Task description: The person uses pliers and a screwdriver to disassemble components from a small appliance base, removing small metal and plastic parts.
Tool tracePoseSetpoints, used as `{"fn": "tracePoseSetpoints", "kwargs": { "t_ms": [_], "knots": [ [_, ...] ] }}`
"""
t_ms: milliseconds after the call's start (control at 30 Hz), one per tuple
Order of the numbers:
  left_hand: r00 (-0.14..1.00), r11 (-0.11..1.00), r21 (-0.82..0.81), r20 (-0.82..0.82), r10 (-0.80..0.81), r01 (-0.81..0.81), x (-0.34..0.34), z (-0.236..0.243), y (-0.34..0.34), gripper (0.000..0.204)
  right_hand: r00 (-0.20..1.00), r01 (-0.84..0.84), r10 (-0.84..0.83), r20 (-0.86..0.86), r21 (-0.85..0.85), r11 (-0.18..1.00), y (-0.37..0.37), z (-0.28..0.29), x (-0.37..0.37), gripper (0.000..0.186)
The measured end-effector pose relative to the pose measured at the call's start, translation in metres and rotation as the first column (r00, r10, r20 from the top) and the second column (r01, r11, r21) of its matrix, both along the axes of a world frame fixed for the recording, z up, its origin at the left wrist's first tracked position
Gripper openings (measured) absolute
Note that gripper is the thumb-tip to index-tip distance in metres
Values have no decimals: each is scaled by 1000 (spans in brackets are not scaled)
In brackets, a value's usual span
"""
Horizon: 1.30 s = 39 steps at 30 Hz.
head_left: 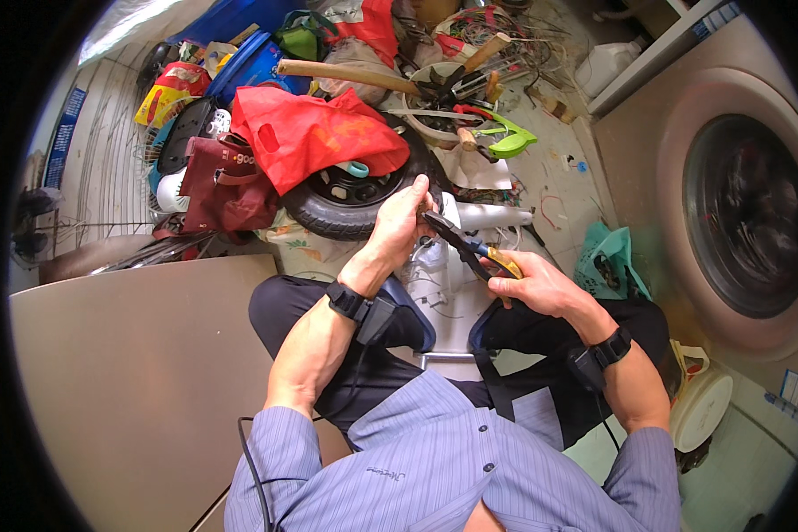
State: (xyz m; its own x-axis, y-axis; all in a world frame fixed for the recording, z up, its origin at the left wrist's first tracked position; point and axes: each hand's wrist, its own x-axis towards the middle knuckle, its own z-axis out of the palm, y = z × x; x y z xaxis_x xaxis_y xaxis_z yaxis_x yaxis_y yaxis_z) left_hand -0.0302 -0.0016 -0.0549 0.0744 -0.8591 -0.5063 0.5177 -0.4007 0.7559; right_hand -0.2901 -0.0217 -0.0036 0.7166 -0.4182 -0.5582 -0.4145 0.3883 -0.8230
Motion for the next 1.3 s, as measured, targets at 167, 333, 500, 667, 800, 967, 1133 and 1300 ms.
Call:
{"fn": "tracePoseSetpoints", "kwargs": {
  "t_ms": [167, 333, 500, 667, 800, 967, 1133, 1300],
  "knots": [
    [971, 998, -19, 232, -53, 59, 0, 2, -1, 42, 995, 93, -94, 11, 92, 991, 10, -3, 2, 26],
    [757, 983, -115, 652, -37, 147, 2, 0, -8, 43, 995, 95, -91, -40, 110, 989, 15, 7, 9, 19],
    [910, 984, 57, 393, 134, -170, 48, -34, -25, 35, 997, 47, -42, -63, 71, 996, 26, 20, 6, 21],
    [935, 965, 72, 274, 225, -253, 68, -6, -34, 39, 957, -220, 152, -246, -279, 935, 43, 34, -9, 28],
    [958, 997, 59, -287, -23, 41, 24, 20, -11, 51, 947, -197, 141, -288, -175, 965, 31, 14, 0, 27],
    [913, 996, -5, -399, -86, 91, 9, 48, -11, 46, 977, -79, 58, -205, -98, 992, 29, 10, -9, 29],
    [966, 998, -55, -253, -55, 42, 11, 43, 1, 38, 992, 1, 5, -124, 47, 999, 32, 5, -10, 41],
    [910, 999, -30, -413, -48, 39, 17, 47, -1, 56, 998, -55, 58, -10, 193, 980, 23, 15, -5, 55]
  ]
}}
